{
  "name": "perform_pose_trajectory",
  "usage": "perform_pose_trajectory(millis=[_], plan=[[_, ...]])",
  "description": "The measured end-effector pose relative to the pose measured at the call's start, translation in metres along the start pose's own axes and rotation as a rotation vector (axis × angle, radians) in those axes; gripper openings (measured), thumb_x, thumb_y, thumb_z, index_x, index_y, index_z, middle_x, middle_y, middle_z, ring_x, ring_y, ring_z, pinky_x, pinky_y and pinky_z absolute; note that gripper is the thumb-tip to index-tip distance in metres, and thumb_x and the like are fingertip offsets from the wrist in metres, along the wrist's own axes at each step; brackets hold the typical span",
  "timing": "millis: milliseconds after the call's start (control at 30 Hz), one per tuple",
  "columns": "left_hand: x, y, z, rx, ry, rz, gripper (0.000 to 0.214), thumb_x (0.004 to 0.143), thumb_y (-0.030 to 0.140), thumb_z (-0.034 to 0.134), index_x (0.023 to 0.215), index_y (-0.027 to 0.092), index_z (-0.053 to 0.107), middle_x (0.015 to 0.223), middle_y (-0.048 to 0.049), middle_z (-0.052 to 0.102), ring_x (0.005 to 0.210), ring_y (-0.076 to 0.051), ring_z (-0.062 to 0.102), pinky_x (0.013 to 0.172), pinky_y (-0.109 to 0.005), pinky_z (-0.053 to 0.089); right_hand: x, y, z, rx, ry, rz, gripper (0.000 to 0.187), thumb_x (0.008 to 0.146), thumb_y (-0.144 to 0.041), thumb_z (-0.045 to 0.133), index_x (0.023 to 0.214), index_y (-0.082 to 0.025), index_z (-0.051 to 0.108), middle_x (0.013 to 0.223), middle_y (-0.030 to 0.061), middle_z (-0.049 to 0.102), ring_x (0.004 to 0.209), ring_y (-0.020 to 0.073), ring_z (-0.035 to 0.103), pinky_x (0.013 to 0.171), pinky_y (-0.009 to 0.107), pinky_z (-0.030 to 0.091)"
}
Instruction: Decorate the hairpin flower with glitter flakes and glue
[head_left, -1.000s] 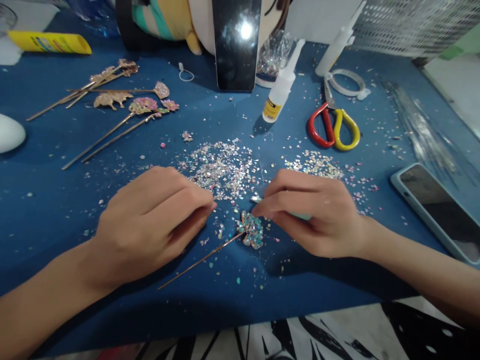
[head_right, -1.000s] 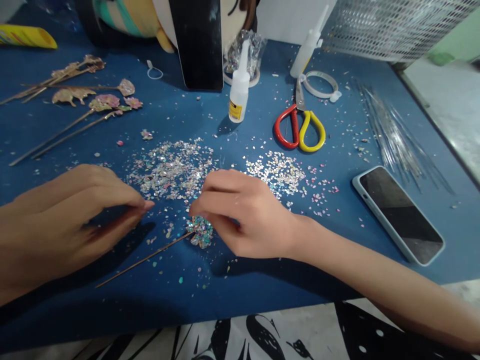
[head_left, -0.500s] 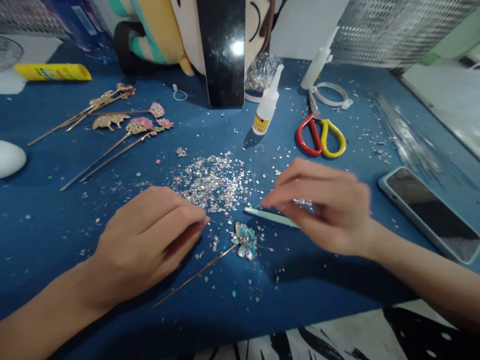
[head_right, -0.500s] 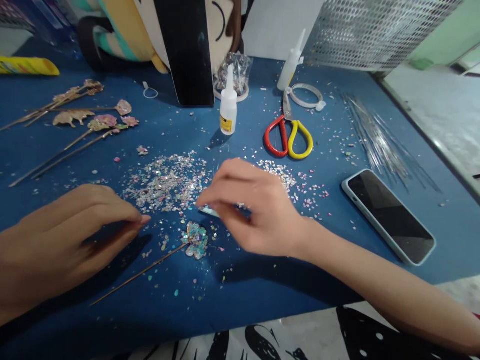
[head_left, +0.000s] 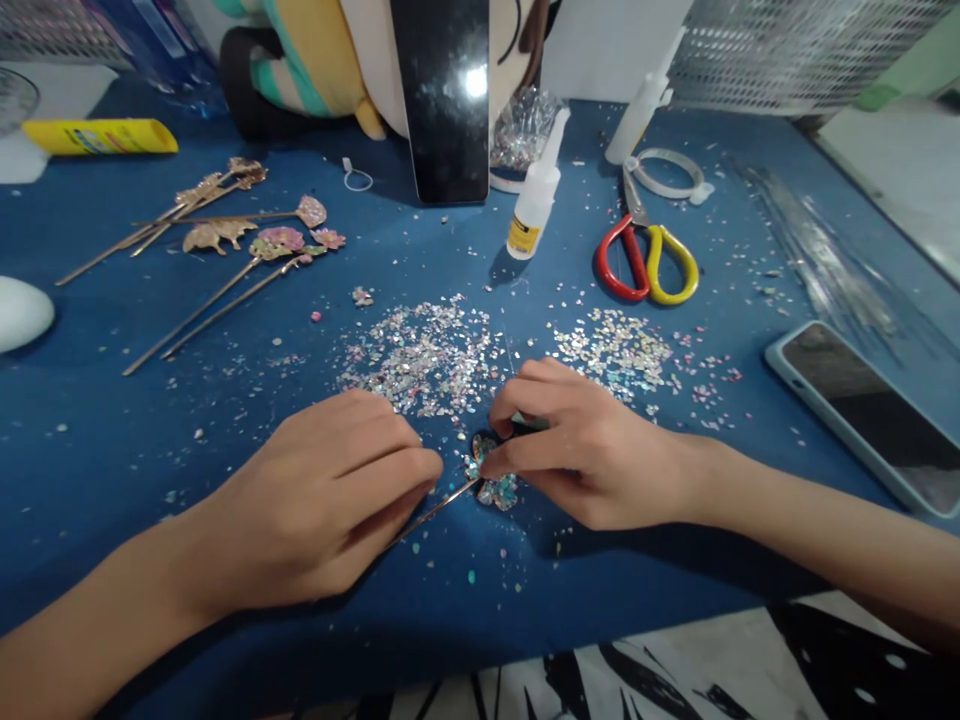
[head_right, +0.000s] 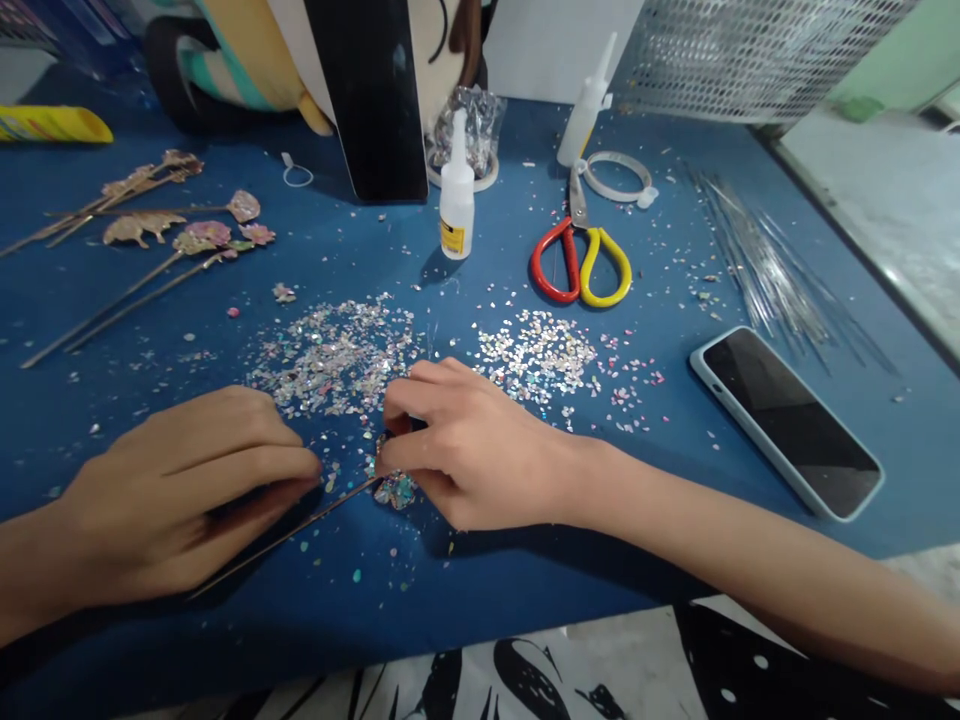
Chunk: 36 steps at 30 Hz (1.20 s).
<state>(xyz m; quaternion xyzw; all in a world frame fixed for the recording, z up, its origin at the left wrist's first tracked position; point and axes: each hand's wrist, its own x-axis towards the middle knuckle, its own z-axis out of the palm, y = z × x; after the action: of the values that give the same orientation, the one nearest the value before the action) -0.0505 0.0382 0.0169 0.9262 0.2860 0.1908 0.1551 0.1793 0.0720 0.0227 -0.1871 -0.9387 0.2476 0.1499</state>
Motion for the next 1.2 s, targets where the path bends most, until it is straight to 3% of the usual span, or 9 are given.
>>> perform_pose_trajectory(millis=[200,567,1200], plan=[[0.0004,-0.0012,-0.0003,-0.023,-0.022,0.021,0.010,0.083,0.010,0.047,0.088,0.015,0.054,0.075,-0.0033,0.053,0.069,-0.015,0.043,0.065,-0.030,0.036,-0.0008,0.0000,-0.0004,-0.032,0.084,0.009,0.030,0.072,-0.001,0.042,0.081,-0.012,0.069,0.077,0.0085,0.055,0.069,0.0150,0.044,0.063,0.031,0.033],[0.0031,0.0022,0.0041,-0.070,-0.174,0.003,0.016,0.086,0.015,0.044,0.077,0.016,0.056,0.067,-0.0016,0.048,0.064,-0.016,0.040,0.060,-0.031,0.031,-0.0008,0.0011,0.0004,-0.090,0.044,-0.029,0.028,0.073,-0.003,0.043,0.080,-0.012,0.069,0.078,0.0090,0.055,0.070,0.0155,0.044,0.064,0.032,0.033],[0.0037,0.0023,0.0005,-0.071,-0.191,0.014,0.019,0.087,0.017,0.041,0.075,0.017,0.057,0.065,-0.0010,0.048,0.062,-0.016,0.039,0.059,-0.030,0.029,-0.0003,0.0029,0.0013,-0.115,0.057,-0.065,0.029,0.073,-0.003,0.042,0.081,-0.012,0.068,0.076,0.0086,0.055,0.065,0.0142,0.038,0.060,0.031,0.031]])
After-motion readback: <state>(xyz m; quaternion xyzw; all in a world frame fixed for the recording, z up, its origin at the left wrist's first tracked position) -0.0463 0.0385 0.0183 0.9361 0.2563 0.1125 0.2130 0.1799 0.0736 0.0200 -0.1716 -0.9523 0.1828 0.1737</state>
